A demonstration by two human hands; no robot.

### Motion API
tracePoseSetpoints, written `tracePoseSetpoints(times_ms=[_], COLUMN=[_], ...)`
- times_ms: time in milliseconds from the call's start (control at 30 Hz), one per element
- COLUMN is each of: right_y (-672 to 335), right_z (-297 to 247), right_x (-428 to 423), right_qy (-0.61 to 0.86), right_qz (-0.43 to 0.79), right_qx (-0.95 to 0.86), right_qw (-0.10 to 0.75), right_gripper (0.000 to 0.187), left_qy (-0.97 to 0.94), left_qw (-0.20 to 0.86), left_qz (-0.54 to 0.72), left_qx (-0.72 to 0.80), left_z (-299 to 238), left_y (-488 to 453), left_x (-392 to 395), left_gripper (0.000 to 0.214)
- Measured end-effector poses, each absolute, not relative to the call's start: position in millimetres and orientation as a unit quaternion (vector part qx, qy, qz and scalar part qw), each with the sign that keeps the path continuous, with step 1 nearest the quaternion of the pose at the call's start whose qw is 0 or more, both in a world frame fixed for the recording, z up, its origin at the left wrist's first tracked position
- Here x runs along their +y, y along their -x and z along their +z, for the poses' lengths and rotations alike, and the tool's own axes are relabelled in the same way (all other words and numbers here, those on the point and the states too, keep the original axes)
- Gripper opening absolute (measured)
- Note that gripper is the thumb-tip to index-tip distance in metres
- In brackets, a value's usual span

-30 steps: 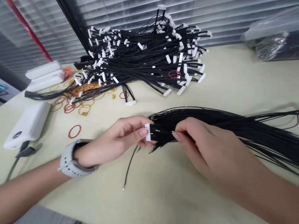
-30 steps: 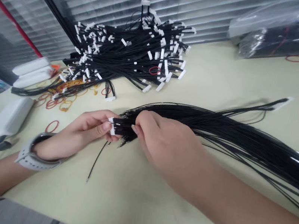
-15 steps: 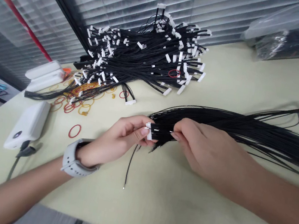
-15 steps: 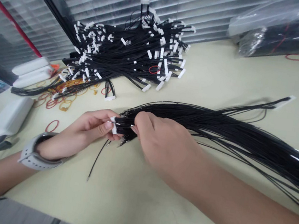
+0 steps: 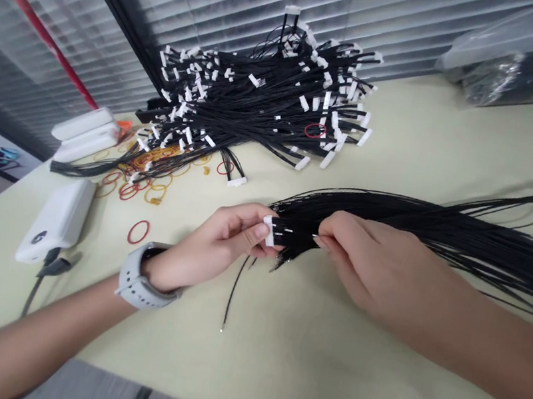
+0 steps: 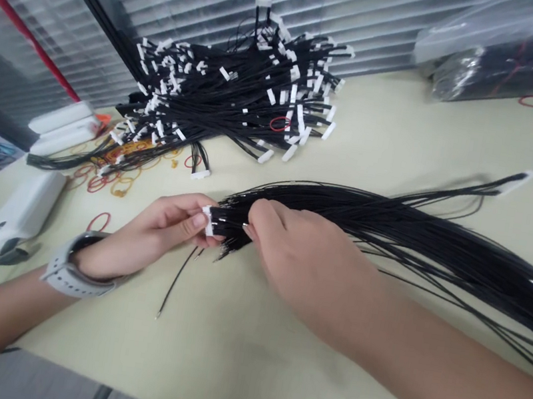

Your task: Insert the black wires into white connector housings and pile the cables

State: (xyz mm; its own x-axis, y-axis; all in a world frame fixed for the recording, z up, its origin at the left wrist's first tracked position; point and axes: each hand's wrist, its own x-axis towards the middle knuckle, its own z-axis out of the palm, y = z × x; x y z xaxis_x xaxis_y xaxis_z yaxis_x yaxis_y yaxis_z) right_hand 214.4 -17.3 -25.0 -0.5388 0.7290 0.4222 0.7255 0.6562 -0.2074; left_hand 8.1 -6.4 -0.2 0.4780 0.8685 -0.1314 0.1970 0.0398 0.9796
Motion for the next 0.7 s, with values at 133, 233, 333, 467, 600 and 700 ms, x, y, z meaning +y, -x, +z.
tracePoseSetpoints(times_ms=[133,233,333,467,600,700], right_y=[-215.4,-216.4,-217.2,-216.7,-216.2,-216.5], right_z=[-27.6,-28.6,-28.3,-27.9,-27.7,-27.1], right_x=[-17.1,-16.6,-16.6,-16.8,-16.1,-15.7], right_qy=[0.399,0.391,0.391,0.393,0.392,0.39], right_qz=[-0.032,-0.052,-0.067,-0.082,-0.087,-0.081], right_qx=[-0.884,-0.887,-0.887,-0.885,-0.884,-0.888], right_qw=[0.241,0.241,0.237,0.237,0.238,0.231], right_gripper=[0.018,0.014,0.012,0.013,0.014,0.013], left_qy=[-0.622,-0.616,-0.616,-0.623,-0.626,-0.629], left_qw=[0.596,0.602,0.603,0.599,0.596,0.594], left_qz=[0.285,0.286,0.284,0.279,0.276,0.273], left_qx=[0.42,0.421,0.419,0.418,0.419,0.42], left_z=[0.3,0.3,-0.4,-1.1,-1.4,-1.5], left_y=[-6.9,-6.0,-5.3,-5.0,-5.0,-4.8], left_x=[-6.2,-6.2,-5.5,-4.3,-4.2,-4.7], left_gripper=[0.013,0.014,0.014,0.014,0.014,0.014])
